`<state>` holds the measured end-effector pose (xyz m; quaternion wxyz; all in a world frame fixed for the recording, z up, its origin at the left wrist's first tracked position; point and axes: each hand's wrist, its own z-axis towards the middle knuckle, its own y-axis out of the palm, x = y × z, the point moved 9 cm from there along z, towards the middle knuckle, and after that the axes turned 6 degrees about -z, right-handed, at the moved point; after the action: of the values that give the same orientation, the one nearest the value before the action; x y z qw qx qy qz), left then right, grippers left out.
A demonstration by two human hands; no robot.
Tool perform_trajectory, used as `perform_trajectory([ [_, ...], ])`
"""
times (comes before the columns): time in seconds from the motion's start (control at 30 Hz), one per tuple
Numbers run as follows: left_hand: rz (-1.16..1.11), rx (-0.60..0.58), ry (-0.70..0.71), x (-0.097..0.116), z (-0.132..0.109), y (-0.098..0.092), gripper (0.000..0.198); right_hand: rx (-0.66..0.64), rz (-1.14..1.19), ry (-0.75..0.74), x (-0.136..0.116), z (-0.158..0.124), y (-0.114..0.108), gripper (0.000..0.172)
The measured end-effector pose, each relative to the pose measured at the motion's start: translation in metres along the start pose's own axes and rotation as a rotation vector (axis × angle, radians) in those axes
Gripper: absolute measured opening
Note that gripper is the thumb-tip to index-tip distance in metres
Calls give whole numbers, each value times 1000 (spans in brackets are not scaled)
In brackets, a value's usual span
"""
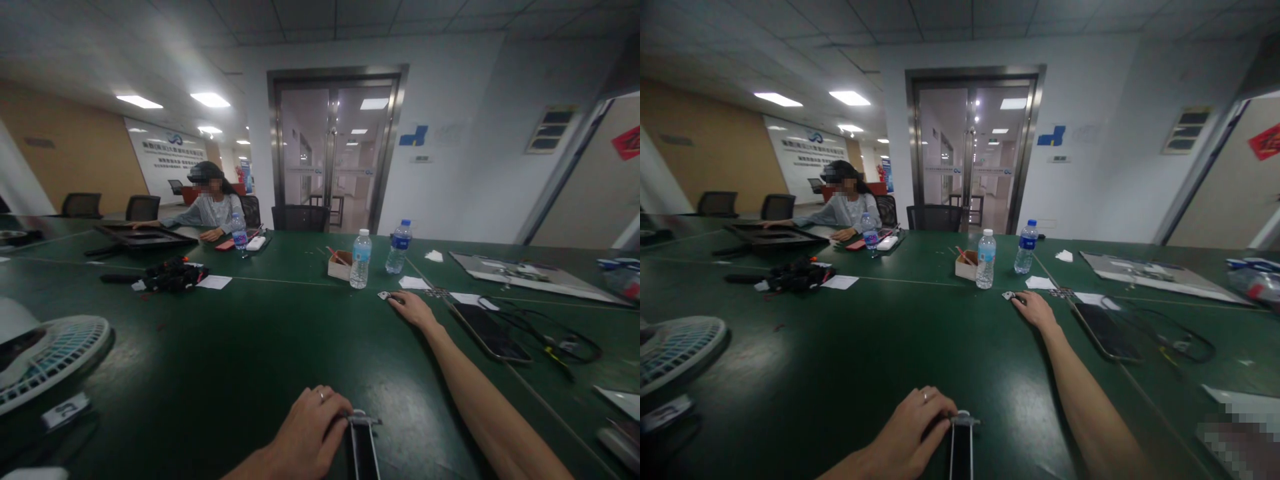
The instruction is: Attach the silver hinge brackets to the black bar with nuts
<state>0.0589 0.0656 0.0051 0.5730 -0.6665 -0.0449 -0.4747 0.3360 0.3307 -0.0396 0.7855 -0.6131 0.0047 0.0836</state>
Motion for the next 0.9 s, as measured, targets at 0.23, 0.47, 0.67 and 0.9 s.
perform_trajectory([
  [0.23,15,0,-6,2,0,0,19,68,3,-35,-2,-2,-6,37],
  [0.47,-4,-4,-12,3,0,1,21,103,-1,-29,-3,1,-7,27],
  [0.67,-12,-1,-23,1,0,0,20,104,5,30,-4,2,-7,36],
  [0.9,-3,14,-22,-1,0,1,21,0,17,-19,-19,4,6,45],
])
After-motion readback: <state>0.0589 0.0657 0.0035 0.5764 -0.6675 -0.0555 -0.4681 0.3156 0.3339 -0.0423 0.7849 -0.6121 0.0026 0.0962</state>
